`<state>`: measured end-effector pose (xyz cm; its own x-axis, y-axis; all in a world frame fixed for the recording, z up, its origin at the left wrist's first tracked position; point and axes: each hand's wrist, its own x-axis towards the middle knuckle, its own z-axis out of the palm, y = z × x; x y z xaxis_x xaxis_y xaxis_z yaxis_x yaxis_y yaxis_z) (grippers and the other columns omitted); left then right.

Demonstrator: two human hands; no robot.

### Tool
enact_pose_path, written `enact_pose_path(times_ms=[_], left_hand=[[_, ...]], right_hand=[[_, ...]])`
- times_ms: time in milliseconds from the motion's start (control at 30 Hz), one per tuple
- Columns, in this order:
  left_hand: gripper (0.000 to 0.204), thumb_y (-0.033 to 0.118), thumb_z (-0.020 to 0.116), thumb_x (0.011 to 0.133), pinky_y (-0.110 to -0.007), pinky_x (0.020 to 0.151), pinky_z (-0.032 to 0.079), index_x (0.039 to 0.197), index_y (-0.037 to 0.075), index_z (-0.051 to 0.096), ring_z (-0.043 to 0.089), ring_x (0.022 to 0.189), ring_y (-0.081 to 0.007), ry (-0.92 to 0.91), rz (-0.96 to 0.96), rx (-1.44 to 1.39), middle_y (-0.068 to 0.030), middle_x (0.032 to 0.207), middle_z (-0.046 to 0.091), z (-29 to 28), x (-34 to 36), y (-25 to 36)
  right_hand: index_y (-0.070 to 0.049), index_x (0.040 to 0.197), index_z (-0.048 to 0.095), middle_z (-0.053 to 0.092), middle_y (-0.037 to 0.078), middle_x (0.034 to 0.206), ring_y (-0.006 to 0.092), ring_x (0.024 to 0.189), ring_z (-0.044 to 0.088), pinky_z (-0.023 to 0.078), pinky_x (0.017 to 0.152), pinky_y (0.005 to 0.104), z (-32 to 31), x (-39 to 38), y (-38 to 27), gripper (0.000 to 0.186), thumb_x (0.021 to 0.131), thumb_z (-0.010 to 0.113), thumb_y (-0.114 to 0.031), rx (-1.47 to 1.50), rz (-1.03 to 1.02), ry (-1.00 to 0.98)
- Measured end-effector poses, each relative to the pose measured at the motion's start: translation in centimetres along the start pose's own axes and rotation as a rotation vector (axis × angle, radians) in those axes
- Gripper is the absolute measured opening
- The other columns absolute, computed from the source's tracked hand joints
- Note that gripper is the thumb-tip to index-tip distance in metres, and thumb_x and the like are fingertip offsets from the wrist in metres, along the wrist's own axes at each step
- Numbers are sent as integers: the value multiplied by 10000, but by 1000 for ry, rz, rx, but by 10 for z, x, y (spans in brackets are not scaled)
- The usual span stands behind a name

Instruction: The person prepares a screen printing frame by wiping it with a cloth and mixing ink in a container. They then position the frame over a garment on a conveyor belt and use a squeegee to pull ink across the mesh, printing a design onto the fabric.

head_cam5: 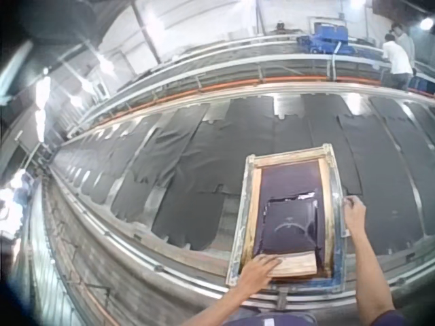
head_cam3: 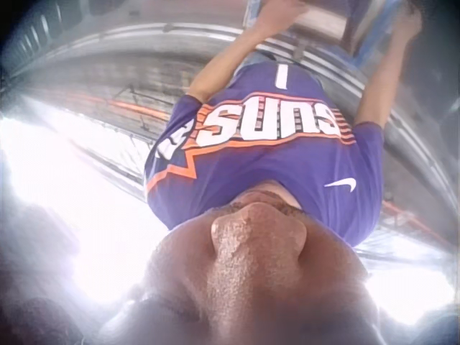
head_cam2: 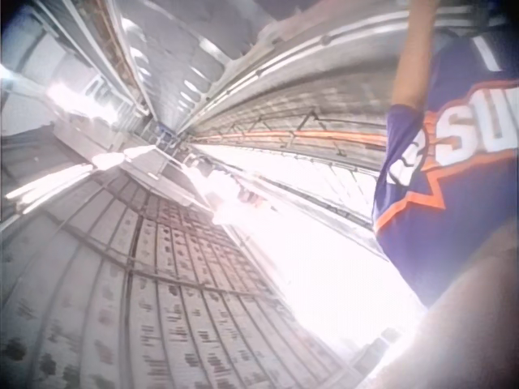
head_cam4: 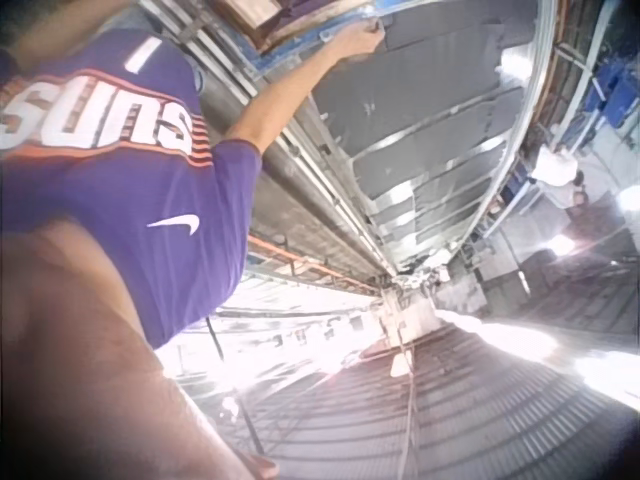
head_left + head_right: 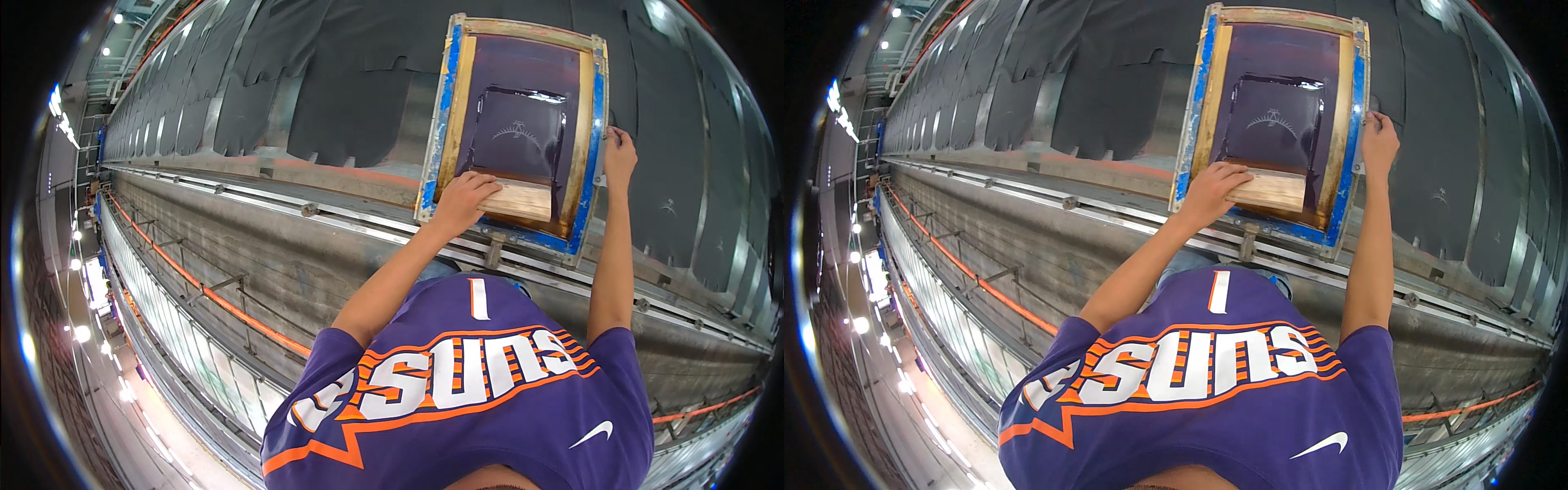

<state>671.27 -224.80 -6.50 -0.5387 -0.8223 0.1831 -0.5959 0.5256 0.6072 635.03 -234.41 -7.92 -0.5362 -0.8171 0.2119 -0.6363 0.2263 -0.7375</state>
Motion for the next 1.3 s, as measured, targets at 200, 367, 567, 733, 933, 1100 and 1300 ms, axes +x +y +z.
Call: enact_pose_path(times_ms=[200,367,567,733,933,1100,1300], left_hand=[[506,1,683,653,-406,963,483,1147,112,672,567,1141,-287,4,-39,57,-43,1199,649,-96,-38,-108],[498,-11,726,678,-427,1003,450,1166,82,683,578,1157,-319,-84,-39,78,-90,1217,657,-185,-81,-230],[608,-83,694,613,-410,970,483,1195,92,688,577,1133,-312,-148,-3,133,-75,1221,648,-194,-82,-260],[634,-74,708,624,-395,984,494,1233,99,681,594,1162,-302,-131,-4,164,-66,1300,645,-208,-85,-267],[610,5,714,657,-407,951,493,1244,165,664,593,1203,-265,-150,101,211,-31,1322,640,-210,-123,-282],[622,17,729,646,-397,933,506,1244,168,657,597,1203,-250,-221,154,228,-2,1342,628,-217,-128,-274],[545,68,703,757,-389,947,484,1283,199,648,587,1193,-235,-105,140,333,10,1320,639,-194,-34,-323]], right_hand=[[-19,1065,692,709,203,1009,354,956,688,517,836,412,113,-66,-105,277,965,582,-252,118,-37,-5],[5,1029,675,693,230,979,404,945,671,524,820,449,238,-128,-193,243,959,584,-210,236,5,23],[12,1015,648,686,250,914,433,897,658,510,786,468,272,-143,-195,176,947,573,-131,279,66,36],[18,1012,649,683,253,953,430,924,653,508,814,468,267,-140,-217,180,956,550,-122,252,150,-40],[-3,1055,668,694,240,1002,422,981,654,505,861,479,279,-139,-194,268,977,497,-195,-12,37,-41],[-62,1091,682,680,204,929,382,867,661,505,789,452,271,-138,-189,238,973,568,-236,5,92,-153],[-111,1170,695,627,120,1236,337,1063,618,508,896,438,245,-118,-225,359,926,642,-370,-573,-439,-186]])
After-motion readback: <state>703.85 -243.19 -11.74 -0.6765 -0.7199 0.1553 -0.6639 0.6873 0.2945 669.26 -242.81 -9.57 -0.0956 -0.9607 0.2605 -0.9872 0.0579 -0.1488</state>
